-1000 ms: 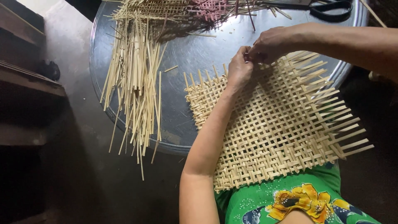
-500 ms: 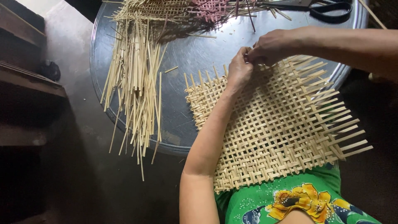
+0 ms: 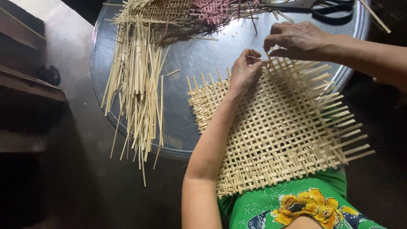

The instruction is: The person weaves thin bamboo strips by hand into a rectangular mat on a metal tray. They interlace the strips in a regular pattern, occasionally adjusting the mat's position and adding new strips from a nearby pile.

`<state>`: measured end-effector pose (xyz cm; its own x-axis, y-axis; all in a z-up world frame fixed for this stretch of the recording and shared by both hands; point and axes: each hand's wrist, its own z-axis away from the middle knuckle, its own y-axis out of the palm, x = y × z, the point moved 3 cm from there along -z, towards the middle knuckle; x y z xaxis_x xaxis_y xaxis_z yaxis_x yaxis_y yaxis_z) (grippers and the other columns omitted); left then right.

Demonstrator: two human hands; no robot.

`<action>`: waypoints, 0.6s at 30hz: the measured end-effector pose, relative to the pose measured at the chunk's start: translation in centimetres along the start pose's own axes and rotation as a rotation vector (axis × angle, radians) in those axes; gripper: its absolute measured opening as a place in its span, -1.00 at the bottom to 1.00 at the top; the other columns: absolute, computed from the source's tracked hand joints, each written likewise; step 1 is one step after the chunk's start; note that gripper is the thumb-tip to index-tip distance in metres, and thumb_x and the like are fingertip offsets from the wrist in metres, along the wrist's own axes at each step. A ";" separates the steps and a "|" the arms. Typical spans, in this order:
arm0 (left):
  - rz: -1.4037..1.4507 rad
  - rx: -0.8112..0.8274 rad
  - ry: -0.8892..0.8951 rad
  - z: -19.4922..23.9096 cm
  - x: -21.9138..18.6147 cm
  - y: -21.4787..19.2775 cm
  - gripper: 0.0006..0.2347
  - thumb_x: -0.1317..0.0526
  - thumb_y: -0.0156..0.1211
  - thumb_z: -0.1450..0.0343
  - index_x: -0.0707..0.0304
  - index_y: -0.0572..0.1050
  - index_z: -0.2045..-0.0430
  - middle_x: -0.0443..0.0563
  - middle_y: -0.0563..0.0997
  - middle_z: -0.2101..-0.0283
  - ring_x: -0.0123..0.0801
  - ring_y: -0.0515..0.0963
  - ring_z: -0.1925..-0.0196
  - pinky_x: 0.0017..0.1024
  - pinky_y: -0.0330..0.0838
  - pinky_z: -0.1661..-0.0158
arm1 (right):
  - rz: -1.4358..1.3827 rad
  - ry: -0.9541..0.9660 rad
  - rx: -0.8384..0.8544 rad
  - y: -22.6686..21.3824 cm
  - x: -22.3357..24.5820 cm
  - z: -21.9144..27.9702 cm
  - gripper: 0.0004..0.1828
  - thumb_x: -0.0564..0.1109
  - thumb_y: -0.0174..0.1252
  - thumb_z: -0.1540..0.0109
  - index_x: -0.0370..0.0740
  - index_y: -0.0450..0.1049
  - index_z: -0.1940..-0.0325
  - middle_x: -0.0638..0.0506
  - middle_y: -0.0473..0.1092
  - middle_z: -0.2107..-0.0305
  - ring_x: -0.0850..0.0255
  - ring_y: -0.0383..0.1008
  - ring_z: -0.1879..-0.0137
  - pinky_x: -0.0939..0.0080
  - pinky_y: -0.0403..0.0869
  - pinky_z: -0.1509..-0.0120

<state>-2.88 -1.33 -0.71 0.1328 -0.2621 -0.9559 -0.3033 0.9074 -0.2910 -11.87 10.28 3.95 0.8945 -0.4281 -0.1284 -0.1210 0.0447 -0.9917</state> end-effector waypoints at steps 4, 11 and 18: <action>0.033 0.011 0.009 0.4 -0.6 0.0 -0.89 0.24 0.08 -0.19 0.10 0.36 0.48 -0.10 0.50 0.42 -0.45 0.48 0.34 -0.50 0.34 0.34 | -0.211 0.052 0.116 0.9 -0.6 0.1 -0.81 0.10 -0.02 -0.11 0.22 0.31 0.20 0.14 0.23 0.26 0.23 0.26 0.12 0.17 0.33 0.36; 0.143 -0.014 0.013 0.5 -0.8 0.2 -0.90 0.34 0.10 -0.18 0.16 0.36 0.52 -0.08 0.50 0.49 -0.51 0.48 0.44 -0.58 0.40 0.41 | -0.190 0.043 0.171 1.6 0.1 -0.2 -0.79 0.03 -0.04 -0.14 0.32 0.27 0.14 0.22 0.29 0.37 0.30 0.33 0.28 0.28 0.27 0.51; 0.136 -0.008 0.016 0.1 -0.1 0.4 -0.90 0.35 0.08 -0.17 0.19 0.34 0.53 -0.06 0.49 0.48 -0.45 0.49 0.37 -0.54 0.37 0.36 | -0.179 0.031 0.202 2.5 0.5 -0.9 -0.79 0.22 -0.04 -0.09 0.19 0.30 0.31 0.19 0.27 0.41 0.26 0.32 0.32 0.24 0.21 0.53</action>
<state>-2.89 -0.92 -0.71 0.0749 -0.1425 -0.9869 -0.3250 0.9322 -0.1593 -12.06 9.38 1.36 0.8802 -0.4724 0.0460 0.1286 0.1440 -0.9812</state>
